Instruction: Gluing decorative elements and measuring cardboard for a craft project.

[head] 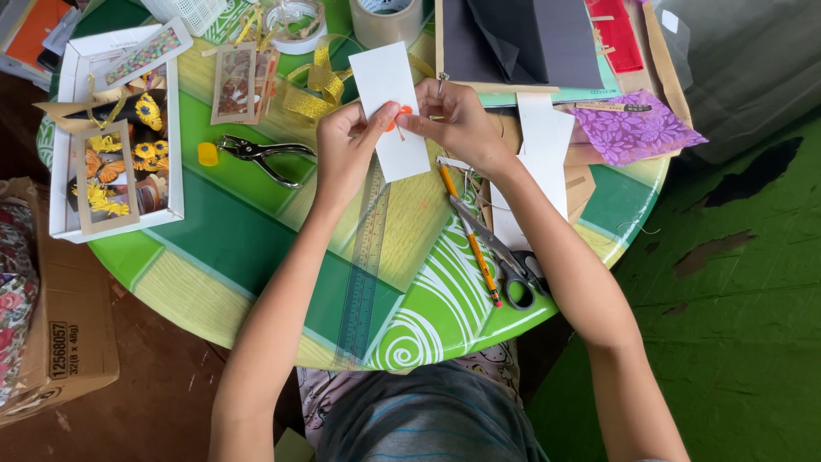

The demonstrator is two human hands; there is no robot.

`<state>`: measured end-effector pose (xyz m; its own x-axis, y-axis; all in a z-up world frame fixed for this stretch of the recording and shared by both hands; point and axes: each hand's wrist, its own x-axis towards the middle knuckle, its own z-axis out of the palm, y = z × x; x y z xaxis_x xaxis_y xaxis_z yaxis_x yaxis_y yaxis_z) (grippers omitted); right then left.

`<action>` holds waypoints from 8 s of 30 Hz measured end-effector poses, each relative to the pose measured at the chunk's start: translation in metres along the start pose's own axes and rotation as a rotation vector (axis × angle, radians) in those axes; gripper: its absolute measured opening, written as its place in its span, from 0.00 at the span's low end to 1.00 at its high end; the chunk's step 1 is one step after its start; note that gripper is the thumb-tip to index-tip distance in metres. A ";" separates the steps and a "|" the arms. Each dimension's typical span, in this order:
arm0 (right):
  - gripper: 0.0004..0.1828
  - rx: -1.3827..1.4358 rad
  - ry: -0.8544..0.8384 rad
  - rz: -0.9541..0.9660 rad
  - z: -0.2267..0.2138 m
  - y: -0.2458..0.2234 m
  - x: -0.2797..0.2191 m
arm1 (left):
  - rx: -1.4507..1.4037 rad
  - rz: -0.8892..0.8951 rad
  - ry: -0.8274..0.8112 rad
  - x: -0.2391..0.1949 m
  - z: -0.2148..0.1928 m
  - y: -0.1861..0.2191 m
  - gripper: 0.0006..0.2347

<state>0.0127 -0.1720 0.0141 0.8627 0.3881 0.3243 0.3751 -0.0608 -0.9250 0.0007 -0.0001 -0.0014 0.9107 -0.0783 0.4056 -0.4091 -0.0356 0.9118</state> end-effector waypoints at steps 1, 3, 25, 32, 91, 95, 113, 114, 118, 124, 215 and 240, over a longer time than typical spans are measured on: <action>0.07 -0.001 0.000 -0.001 0.000 0.000 0.000 | 0.000 0.001 0.000 0.000 0.000 0.001 0.11; 0.06 0.044 0.024 0.001 0.000 0.000 -0.001 | -0.091 0.015 -0.024 0.000 0.001 0.002 0.12; 0.08 0.101 0.178 0.042 -0.002 0.009 0.002 | -0.078 -0.037 -0.107 0.000 -0.002 -0.003 0.09; 0.07 0.073 0.187 0.028 -0.002 0.013 0.004 | -0.064 -0.052 -0.073 0.003 -0.002 -0.018 0.05; 0.10 0.110 0.290 0.079 -0.010 0.015 0.011 | -0.222 -0.343 -0.019 0.000 0.006 0.020 0.09; 0.09 0.137 0.271 0.087 -0.007 0.004 0.011 | -0.235 -0.348 -0.008 -0.001 0.006 0.024 0.08; 0.08 0.174 0.333 0.175 -0.014 0.007 0.012 | -0.235 -0.364 -0.093 -0.001 0.010 0.021 0.09; 0.08 0.164 0.337 0.167 -0.015 0.003 0.012 | -0.217 -0.351 -0.102 -0.002 0.012 0.021 0.09; 0.09 0.177 0.345 0.152 -0.019 0.019 0.009 | -0.122 -0.296 -0.091 -0.005 0.014 0.013 0.07; 0.10 0.117 0.378 0.148 -0.017 0.013 0.011 | -0.048 -0.243 -0.065 -0.001 0.014 0.003 0.07; 0.10 0.087 0.256 0.006 -0.006 0.020 0.007 | -0.209 -0.284 -0.018 -0.001 0.017 0.031 0.02; 0.08 0.089 0.170 0.037 -0.011 0.007 0.007 | -0.188 -0.251 0.032 0.005 0.005 0.023 0.05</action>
<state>0.0244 -0.1796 0.0123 0.9229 0.2259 0.3119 0.3175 0.0123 -0.9482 -0.0041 -0.0060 0.0215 0.9845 -0.0591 0.1651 -0.1560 0.1351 0.9785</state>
